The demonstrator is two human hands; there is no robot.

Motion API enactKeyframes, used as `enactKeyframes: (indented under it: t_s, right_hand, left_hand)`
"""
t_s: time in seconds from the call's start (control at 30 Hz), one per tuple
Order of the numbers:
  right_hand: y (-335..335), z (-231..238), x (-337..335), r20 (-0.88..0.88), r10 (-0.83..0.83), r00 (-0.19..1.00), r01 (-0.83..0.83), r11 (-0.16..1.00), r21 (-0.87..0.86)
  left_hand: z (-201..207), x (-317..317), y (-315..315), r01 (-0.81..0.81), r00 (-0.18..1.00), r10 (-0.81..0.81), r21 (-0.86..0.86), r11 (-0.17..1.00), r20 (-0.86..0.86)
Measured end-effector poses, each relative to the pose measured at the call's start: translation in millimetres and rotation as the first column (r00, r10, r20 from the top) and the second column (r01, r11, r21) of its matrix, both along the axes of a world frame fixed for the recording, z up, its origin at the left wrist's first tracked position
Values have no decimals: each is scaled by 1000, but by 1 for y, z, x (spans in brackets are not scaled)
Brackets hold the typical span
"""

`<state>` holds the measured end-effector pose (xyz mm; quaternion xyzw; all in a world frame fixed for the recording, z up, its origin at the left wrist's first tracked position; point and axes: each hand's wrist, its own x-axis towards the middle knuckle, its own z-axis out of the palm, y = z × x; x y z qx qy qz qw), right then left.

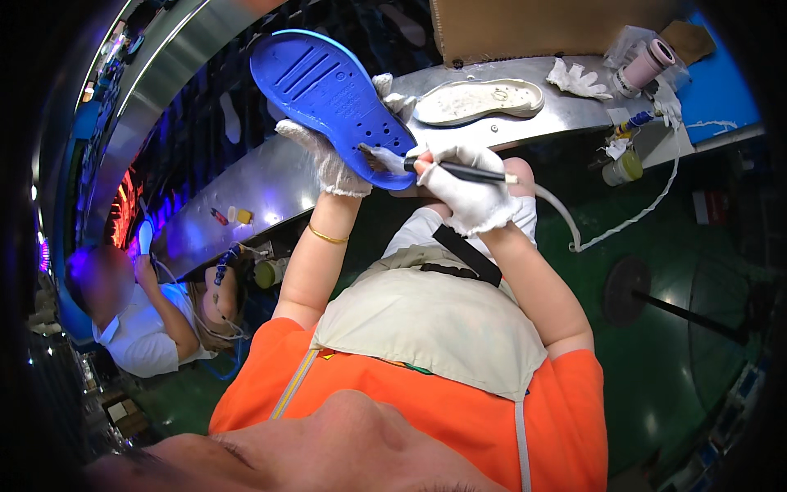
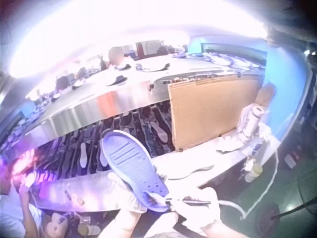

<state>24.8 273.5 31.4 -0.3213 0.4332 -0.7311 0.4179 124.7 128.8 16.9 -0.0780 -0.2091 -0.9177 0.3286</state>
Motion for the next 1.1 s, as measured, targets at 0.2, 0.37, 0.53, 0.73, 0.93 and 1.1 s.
enactKeyframes:
  t_s: [0.2, 0.37, 0.53, 0.73, 0.93, 1.1]
  right_hand:
    - [0, -5, -7, 50, 125, 991, -130, 985, 109]
    - [-2, 0, -19, -253, 115, 961, -66, 978, 196]
    - [-6, 8, -25, -187, 358, 915, -261, 877, 403]
    - [-8, 8, -38, -139, 348, 927, -306, 917, 256]
    - [-18, 2, -34, -777, 353, 521, -115, 931, 346]
    - [-22, 33, -33, -650, 395, 649, -160, 906, 391]
  left_hand:
    - [-2, 0, -17, 78, 996, -83, -121, 990, -38]
    - [9, 1, -28, 96, 972, -1, -395, 913, 234]
    - [13, 0, -38, 123, 913, 138, -583, 803, 383]
    - [17, 0, -49, 261, 839, 67, -509, 820, 539]
    - [27, -3, -53, 359, 606, 68, -349, 866, 792]
    - [25, 1, -57, 426, 570, -52, -241, 872, 820]
